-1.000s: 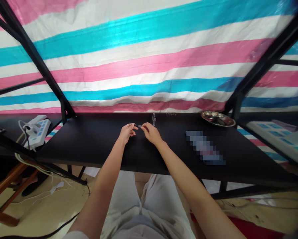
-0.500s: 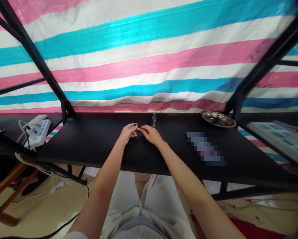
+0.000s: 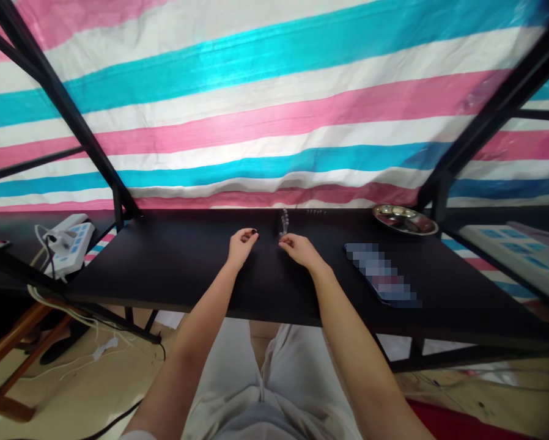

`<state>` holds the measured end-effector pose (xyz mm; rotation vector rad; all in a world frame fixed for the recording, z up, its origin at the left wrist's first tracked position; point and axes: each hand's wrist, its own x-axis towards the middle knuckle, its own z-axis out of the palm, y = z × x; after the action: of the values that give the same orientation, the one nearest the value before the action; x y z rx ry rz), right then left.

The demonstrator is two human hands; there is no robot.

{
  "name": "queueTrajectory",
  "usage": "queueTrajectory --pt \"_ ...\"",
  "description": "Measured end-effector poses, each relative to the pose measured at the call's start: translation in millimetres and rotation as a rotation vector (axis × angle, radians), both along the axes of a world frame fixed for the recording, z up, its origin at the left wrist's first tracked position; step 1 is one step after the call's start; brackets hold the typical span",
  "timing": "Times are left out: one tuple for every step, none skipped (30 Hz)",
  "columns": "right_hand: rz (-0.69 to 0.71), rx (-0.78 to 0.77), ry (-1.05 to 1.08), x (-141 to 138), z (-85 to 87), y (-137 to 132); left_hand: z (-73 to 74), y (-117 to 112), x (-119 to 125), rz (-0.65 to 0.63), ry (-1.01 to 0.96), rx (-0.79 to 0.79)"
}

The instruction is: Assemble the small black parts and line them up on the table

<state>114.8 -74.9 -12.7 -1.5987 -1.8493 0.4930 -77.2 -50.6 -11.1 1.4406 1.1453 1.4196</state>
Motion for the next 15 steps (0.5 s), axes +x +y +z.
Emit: queueTrajectory --pt "-0.051 -0.016 -0.023 2.8 -1.7 1.2 -0.7 -0.5 5.0 -0.019 0.089 0.029" --pt "-0.098 -0.031 -0.047 4.7 -3.0 2.4 -0.8 -0.6 10.2 -0.039 0.172 0.053" --pt "-0.134 -0.045 -0.068 5.6 -3.8 3.5 -0.3 -0.2 15.4 -0.059 0.242 0.072" --pt "-0.164 -0.055 -0.082 5.7 -4.0 4.2 0.8 0.8 20.5 -0.076 0.301 0.089" --pt "-0.189 -0.060 -0.088 5.0 -3.7 4.6 2.1 2.3 25.4 -0.090 0.353 0.100" --pt "-0.211 -0.061 -0.087 3.8 -3.0 4.6 3.6 4.2 30.2 -0.098 0.397 0.107" --pt "-0.234 -0.057 -0.084 2.3 -1.9 4.3 4.9 6.3 34.8 -0.098 0.434 0.109" --pt "-0.259 -0.051 -0.081 0.7 -0.7 3.9 6.0 8.4 39.2 -0.091 0.467 0.108" --pt "-0.283 -0.044 -0.077 -0.7 0.5 3.4 6.7 10.5 43.5 -0.077 0.497 0.107" --pt "-0.306 -0.039 -0.075 -1.9 1.4 3.1 7.2 12.2 47.4 -0.058 0.525 0.107" --pt "-0.325 -0.034 -0.075 -2.9 1.9 3.1 7.3 13.6 51.0 -0.038 0.550 0.106" --pt "-0.339 -0.031 -0.076 -3.5 2.0 3.4 7.2 14.5 54.1 -0.016 0.574 0.105" --pt "-0.348 -0.030 -0.079 -3.9 1.7 4.0 6.8 14.9 56.8 0.004 0.598 0.101" --pt "-0.352 -0.032 -0.082 -4.1 1.1 4.9 6.2 15.0 59.1 0.022 0.624 0.093" --pt "-0.353 -0.036 -0.088 -4.1 0.1 6.0 5.2 15.0 61.0 0.037 0.650 0.081"
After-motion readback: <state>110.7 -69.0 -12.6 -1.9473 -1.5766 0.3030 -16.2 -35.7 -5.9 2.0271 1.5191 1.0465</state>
